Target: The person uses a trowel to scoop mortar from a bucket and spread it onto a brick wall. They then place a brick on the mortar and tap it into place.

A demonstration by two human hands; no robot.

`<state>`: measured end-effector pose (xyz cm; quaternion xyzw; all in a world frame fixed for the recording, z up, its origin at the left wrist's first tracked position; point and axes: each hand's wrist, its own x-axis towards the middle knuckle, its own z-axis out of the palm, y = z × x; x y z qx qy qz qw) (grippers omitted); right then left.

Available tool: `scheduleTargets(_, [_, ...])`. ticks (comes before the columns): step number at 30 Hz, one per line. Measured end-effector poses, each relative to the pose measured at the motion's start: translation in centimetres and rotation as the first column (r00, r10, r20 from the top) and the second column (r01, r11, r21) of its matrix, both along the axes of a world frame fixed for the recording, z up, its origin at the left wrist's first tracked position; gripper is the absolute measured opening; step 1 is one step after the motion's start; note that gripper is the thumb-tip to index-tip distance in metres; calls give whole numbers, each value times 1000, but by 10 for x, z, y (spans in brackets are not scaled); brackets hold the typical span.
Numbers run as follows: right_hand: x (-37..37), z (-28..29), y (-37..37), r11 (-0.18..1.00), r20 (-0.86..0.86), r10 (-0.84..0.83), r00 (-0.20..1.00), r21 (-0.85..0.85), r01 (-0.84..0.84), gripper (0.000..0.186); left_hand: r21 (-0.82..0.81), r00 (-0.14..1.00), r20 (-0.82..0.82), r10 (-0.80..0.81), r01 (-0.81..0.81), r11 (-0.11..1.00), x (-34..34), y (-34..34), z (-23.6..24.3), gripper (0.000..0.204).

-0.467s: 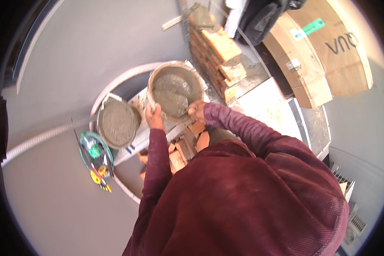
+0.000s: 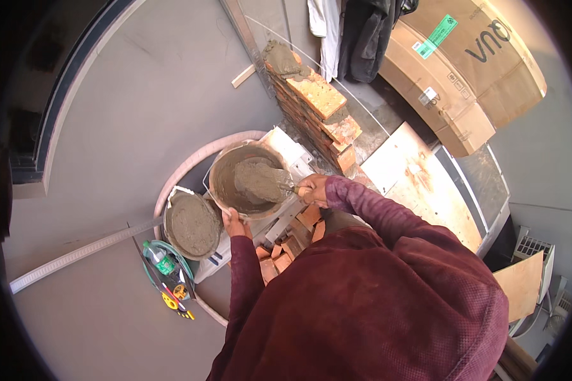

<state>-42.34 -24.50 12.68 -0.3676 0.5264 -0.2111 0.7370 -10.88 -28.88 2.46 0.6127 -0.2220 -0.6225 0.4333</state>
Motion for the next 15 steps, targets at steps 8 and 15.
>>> scheduleTargets(8, [-75,29,-21,928,-212,-363,907,-172,331,13,248,983,-75,-170,184,951,25,81,-28,68])
scheduleTargets(15, [-112,33,-95,842,-715,-532,453,-503,195,40,381,957,-133,-257,289,878,73,162,-32,60])
